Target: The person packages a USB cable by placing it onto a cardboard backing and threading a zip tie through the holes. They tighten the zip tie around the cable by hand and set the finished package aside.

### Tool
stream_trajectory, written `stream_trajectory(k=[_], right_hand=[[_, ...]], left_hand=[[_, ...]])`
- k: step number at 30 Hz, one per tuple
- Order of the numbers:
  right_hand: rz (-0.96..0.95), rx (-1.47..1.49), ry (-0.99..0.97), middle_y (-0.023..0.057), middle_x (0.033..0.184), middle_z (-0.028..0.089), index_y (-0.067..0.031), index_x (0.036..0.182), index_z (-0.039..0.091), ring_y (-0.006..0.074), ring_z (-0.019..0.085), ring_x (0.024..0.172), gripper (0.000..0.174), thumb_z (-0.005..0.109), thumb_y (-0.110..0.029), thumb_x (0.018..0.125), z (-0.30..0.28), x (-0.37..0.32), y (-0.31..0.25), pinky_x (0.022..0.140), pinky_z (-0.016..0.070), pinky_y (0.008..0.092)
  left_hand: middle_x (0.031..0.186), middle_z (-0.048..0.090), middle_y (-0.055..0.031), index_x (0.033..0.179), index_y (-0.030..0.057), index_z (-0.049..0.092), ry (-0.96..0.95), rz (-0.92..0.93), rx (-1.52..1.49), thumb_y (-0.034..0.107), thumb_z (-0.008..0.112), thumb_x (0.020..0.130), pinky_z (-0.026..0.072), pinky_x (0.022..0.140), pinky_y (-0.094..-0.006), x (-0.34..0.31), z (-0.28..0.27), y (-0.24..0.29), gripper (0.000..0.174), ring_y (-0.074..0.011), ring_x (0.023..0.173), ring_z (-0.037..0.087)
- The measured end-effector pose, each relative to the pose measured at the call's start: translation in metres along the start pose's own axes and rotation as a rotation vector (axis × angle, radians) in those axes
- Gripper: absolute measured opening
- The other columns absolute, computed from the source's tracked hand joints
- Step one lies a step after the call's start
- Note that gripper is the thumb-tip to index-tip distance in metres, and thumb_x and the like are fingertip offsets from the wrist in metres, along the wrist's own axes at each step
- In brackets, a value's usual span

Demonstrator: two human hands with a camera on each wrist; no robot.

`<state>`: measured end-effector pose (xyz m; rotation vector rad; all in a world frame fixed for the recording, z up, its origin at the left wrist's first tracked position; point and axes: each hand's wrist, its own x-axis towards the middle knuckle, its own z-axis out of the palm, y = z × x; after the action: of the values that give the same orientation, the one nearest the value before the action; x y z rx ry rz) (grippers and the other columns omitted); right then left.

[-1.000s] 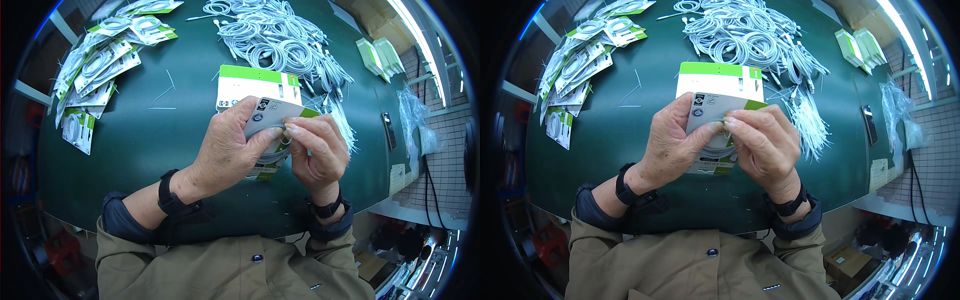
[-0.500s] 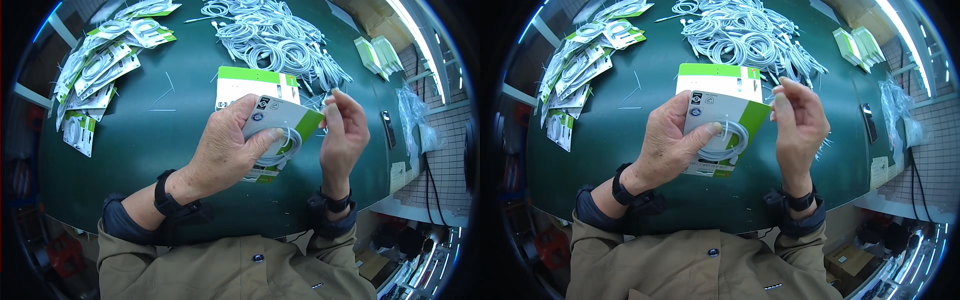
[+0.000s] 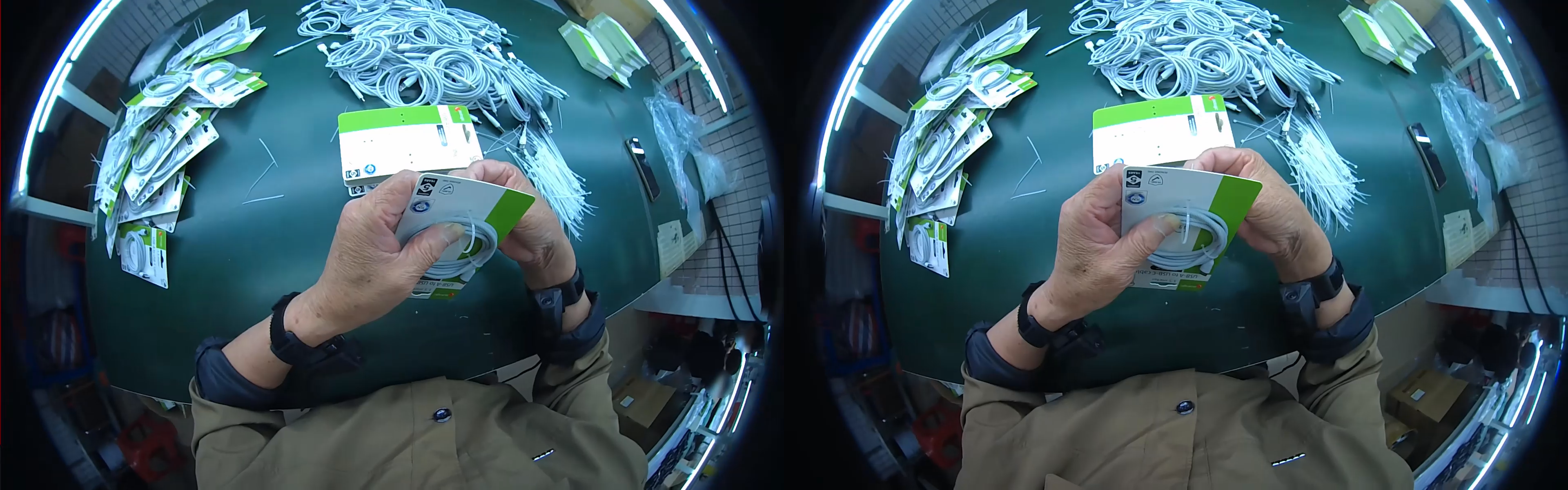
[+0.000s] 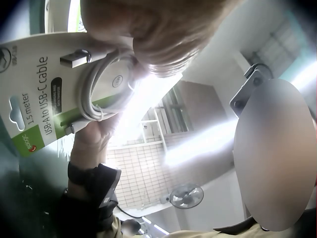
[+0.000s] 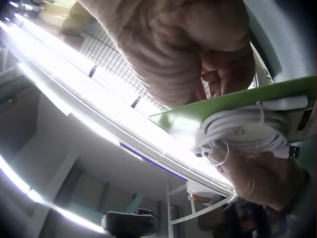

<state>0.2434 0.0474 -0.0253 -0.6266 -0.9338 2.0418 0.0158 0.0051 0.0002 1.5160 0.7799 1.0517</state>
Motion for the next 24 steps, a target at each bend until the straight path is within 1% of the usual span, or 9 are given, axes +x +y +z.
stream_trajectory(k=[2, 3, 6, 7, 10, 13, 16, 19, 24], right_hand=[[-0.014, 0.002, -0.056, 0.0068, 0.104, 0.074, -0.002, 0.105, 0.071, 0.0131, 0.071, 0.09, 0.026, 0.084, -0.017, 0.088, -0.002, 0.001, 0.001, 0.083, 0.0606, 0.0296], [-0.029, -0.039, -0.061, 0.0049, 0.102, 0.073, -0.0026, 0.103, 0.07, 0.0117, 0.07, 0.09, 0.03, 0.086, -0.023, 0.087, 0.0, 0.002, 0.002, 0.083, 0.0594, 0.0278], [-0.08, -0.047, -0.118, 0.0042, 0.101, 0.073, -0.0031, 0.102, 0.068, 0.0106, 0.069, 0.091, 0.034, 0.086, -0.028, 0.087, 0.0, 0.005, 0.005, 0.084, 0.0585, 0.0266], [-0.079, -0.039, -0.13, 0.0032, 0.1, 0.072, -0.0038, 0.101, 0.067, 0.0099, 0.068, 0.09, 0.03, 0.084, -0.027, 0.09, 0.0, 0.005, 0.004, 0.085, 0.0578, 0.0259], [-0.074, -0.055, -0.051, 0.003, 0.098, 0.071, -0.0039, 0.101, 0.066, 0.0096, 0.067, 0.088, 0.023, 0.079, -0.023, 0.094, 0.001, 0.005, 0.003, 0.082, 0.0572, 0.0256], [-0.064, -0.057, 0.026, 0.0031, 0.097, 0.07, -0.0037, 0.1, 0.065, 0.0093, 0.067, 0.087, 0.018, 0.072, -0.02, 0.099, 0.004, 0.007, 0.0, 0.079, 0.0563, 0.0253], [-0.137, -0.085, 0.009, 0.0034, 0.097, 0.069, -0.0029, 0.101, 0.064, 0.0087, 0.066, 0.085, 0.018, 0.068, -0.02, 0.102, 0.004, 0.008, 0.0, 0.077, 0.0555, 0.025], [-0.181, -0.094, 0.07, 0.0038, 0.098, 0.068, -0.0021, 0.101, 0.064, 0.0084, 0.065, 0.085, 0.018, 0.068, -0.019, 0.102, 0.007, 0.008, 0.002, 0.077, 0.0553, 0.024], [-0.187, -0.188, 0.141, 0.0037, 0.094, 0.068, -0.0015, 0.101, 0.063, 0.007, 0.064, 0.082, 0.014, 0.066, -0.015, 0.102, 0.012, 0.009, 0.004, 0.072, 0.0546, 0.0222]], left_hand=[[0.123, 0.069, -0.0137, 0.134, -0.0069, 0.057, -0.004, -0.003, -0.016, -0.002, 0.071, 0.095, 0.0557, 0.099, -0.0335, 0.0, 0.002, 0.0, 0.042, -0.0175, 0.112, 0.067], [0.123, 0.069, -0.0139, 0.134, -0.007, 0.057, -0.008, -0.005, -0.027, -0.002, 0.071, 0.095, 0.0558, 0.098, -0.0336, 0.0, 0.002, 0.0, 0.042, -0.0176, 0.112, 0.068], [0.122, 0.07, -0.0145, 0.134, -0.0071, 0.057, -0.021, -0.023, -0.023, -0.001, 0.071, 0.096, 0.0564, 0.098, -0.0338, -0.002, 0.001, -0.003, 0.042, -0.0178, 0.111, 0.068], [0.122, 0.07, -0.0147, 0.134, -0.0071, 0.057, -0.022, -0.029, -0.016, -0.001, 0.071, 0.096, 0.0566, 0.097, -0.0339, -0.002, 0.0, -0.005, 0.041, -0.0178, 0.111, 0.069], [0.122, 0.071, -0.0153, 0.134, -0.0075, 0.056, -0.013, 0.007, -0.038, -0.001, 0.071, 0.096, 0.057, 0.097, -0.0341, -0.002, 0.001, -0.007, 0.042, -0.0187, 0.11, 0.069], [0.123, 0.071, -0.0161, 0.135, -0.0079, 0.055, -0.009, -0.007, -0.049, -0.001, 0.071, 0.096, 0.0571, 0.098, -0.0342, -0.002, 0.002, -0.005, 0.042, -0.0191, 0.111, 0.069], [0.107, 0.073, -0.0119, 0.121, -0.0039, 0.063, 0.073, 0.046, -0.106, 0.002, 0.076, 0.092, 0.0584, 0.083, -0.0295, -0.001, 0.011, -0.009, 0.031, -0.0137, 0.096, 0.07], [0.108, 0.073, -0.0118, 0.121, -0.0045, 0.063, 0.082, 0.021, -0.117, 0.0, 0.073, 0.093, 0.0587, 0.084, -0.0297, -0.002, 0.008, -0.009, 0.031, -0.0137, 0.097, 0.07], [0.109, 0.072, -0.0132, 0.122, -0.0064, 0.061, 0.108, -0.012, -0.186, 0.0, 0.073, 0.092, 0.0594, 0.085, -0.0296, -0.003, 0.014, 0.001, 0.033, -0.0137, 0.097, 0.07]])
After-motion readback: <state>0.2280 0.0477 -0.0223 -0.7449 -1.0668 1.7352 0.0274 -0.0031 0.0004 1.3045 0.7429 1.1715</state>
